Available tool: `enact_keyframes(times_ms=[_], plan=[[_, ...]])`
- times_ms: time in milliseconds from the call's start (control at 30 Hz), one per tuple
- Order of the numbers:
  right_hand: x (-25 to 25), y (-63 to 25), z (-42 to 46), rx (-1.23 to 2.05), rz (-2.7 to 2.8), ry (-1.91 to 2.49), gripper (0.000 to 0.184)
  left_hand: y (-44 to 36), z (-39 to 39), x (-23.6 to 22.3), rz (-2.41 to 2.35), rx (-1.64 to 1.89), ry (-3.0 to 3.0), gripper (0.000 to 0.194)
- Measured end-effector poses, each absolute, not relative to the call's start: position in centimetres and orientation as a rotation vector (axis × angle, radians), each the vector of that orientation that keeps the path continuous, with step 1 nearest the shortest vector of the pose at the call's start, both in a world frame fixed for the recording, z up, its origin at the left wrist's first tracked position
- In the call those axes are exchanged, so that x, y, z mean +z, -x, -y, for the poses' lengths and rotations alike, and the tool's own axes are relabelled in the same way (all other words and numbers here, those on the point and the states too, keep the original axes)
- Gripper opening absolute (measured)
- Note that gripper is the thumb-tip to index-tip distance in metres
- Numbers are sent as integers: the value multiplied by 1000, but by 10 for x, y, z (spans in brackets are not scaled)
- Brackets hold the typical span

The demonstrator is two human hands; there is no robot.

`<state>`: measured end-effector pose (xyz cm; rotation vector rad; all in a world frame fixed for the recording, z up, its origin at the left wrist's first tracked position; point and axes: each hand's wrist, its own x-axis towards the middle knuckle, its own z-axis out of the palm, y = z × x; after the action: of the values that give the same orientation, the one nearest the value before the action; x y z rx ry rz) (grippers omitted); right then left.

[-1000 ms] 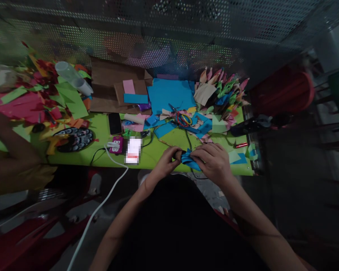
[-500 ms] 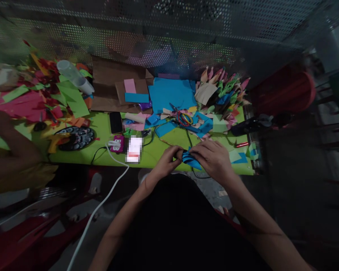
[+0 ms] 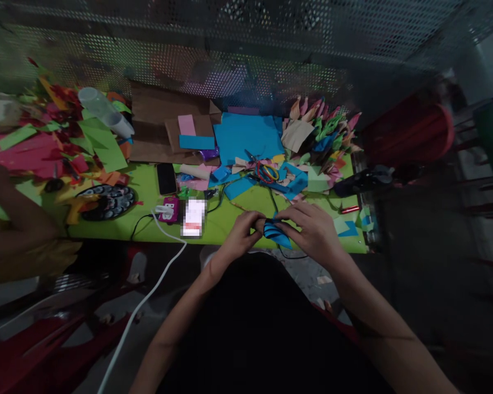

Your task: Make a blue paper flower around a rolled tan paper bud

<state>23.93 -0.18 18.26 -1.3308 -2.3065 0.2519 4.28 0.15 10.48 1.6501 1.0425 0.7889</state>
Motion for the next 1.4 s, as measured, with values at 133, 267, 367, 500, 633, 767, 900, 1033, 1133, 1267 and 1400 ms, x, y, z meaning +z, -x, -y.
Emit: enact_keyframes(times_ms=[133,267,367,500,633,767,900,1033,1133,1267,1400], plan=[[186,-240,2,413,2245,1350,10,-43,-1,106,-1038,801,-1640,18],[187,-241,4,470,2217,1360,10,-43,0,107,-1056,791,-1644,18],[185,-242,5,452,2201,1370,10,-42,1,109,-1062,788,-1658,18],[183,-241,7,386,2225,1361,9,-42,2,110,-1072,778,-1679,19],[184,-239,9,289,2291,1338,14,-43,0,107,-1068,780,-1712,23],[187,-238,10,186,2389,1324,18,-44,-1,107,-1082,738,-1763,27],[192,-236,9,48,2504,1323,21,-43,-2,109,-1103,699,-1831,28],[196,-233,6,19,2535,1321,23,-43,-2,110,-1117,700,-1901,29],[197,-233,6,45,2508,1330,23,-43,-1,110,-1136,694,-1943,30],[196,-233,6,72,2468,1342,23,-43,-1,111,-1153,672,-1982,29],[196,-233,6,118,2412,1339,19,-43,-1,113,-1159,668,-1994,27]])
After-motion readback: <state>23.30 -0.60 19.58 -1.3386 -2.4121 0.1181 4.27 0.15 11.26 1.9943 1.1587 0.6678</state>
